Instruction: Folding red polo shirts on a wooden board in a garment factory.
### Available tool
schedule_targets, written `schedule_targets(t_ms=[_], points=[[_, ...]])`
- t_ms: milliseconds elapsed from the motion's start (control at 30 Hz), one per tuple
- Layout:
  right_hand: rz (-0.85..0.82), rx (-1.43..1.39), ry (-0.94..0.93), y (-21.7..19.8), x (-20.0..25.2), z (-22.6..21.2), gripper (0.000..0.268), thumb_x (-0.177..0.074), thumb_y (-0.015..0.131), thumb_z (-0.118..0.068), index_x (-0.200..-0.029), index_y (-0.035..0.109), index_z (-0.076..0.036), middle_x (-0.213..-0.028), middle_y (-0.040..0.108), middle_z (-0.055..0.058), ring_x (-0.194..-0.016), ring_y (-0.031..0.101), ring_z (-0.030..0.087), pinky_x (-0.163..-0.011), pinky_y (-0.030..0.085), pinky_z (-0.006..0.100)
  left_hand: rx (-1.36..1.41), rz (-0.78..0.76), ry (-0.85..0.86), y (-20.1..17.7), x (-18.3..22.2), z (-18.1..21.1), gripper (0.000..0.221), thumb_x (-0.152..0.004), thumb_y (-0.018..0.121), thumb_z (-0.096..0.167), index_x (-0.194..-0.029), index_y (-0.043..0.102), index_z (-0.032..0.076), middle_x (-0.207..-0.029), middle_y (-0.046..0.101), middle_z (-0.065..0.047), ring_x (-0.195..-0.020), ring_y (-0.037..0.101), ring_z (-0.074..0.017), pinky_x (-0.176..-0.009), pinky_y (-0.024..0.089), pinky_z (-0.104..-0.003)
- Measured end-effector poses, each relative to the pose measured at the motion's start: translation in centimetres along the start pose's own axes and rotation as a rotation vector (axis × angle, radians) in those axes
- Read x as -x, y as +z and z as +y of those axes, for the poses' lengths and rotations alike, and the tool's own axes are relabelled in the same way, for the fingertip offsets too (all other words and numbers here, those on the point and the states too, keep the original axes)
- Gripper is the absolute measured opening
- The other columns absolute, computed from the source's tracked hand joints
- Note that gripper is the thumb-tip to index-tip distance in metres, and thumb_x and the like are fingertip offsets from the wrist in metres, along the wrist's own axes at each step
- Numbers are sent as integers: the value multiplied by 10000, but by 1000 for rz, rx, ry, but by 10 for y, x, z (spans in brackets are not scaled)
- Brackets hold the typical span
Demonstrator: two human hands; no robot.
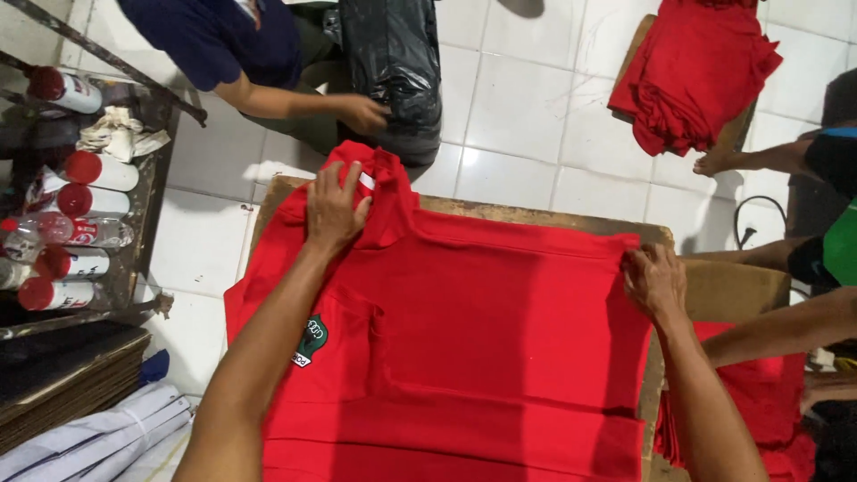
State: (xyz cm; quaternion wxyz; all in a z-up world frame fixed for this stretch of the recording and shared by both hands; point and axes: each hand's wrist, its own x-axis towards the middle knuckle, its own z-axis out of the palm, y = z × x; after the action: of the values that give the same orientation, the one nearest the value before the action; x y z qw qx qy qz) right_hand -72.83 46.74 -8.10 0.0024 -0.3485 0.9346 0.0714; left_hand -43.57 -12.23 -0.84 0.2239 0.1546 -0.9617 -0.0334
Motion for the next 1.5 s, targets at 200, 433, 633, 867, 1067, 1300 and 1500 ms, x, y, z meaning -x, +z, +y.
schedule_targets(t_ms=[200,433,633,867,1067,1300,1500], points=[[44,-48,-91,-27,-15,-36,659,-666,880,-292,-1293,692,-222,-1349,610,53,-1295,602,318,-1046,535,438,33,-76,-115,36,10,1,571,-902,701,601,-1124,719,76,-980,593,-105,-944,581,-303,-785,452,-472],[71,-911,-262,-92,-176,-305,491,-857,821,-336,-1257,678,-90,-1187,642,177,-1175,616,435,-1001,504,498,63,-61,-259,39,22,18,710,-876,718,618,-1303,649,55,-1152,607,-124,-1057,578,-321,-818,453,-491],[-180,-604,-290,-106,-272,-454,419,-770,830,-457,-1007,798,-113,-1050,687,146,-1059,674,390,-887,569,572,106,-69,-310,51,30,4,716,-725,820,372,-1351,635,78,-1216,592,-122,-1120,556,-338,-817,473,-511],[-418,-1693,5,-112,-261,-447,138,-916,763,-226,-906,692,-109,-740,642,22,-697,656,159,-679,519,306,503,-23,-585,33,23,1,736,-904,650,680,-1402,616,139,-1217,631,-76,-1170,569,-307,-916,450,-501],[-422,-1849,-1,-111,-270,-447,174,-942,754,-162,-874,634,-56,-648,640,65,-585,656,142,-581,519,258,579,-321,-590,-10,-6,-4,831,-869,596,803,-1377,634,146,-1235,663,-56,-1210,572,-259,-1017,385,-489],[-859,-1547,94,-153,-267,-437,287,-814,839,-296,-875,654,-86,-733,639,69,-653,679,204,-546,559,333,794,-278,-649,26,-5,-34,643,-718,847,564,-1259,688,255,-982,684,28,-1025,632,-176,-924,472,-356],[-916,-1525,64,-166,-256,-447,139,-783,839,-86,-821,723,-20,-738,698,129,-654,696,267,-628,572,395,934,-143,-560,27,0,-25,673,-754,912,438,-1329,678,179,-1133,645,-93,-1147,601,-288,-1009,471,-382]])
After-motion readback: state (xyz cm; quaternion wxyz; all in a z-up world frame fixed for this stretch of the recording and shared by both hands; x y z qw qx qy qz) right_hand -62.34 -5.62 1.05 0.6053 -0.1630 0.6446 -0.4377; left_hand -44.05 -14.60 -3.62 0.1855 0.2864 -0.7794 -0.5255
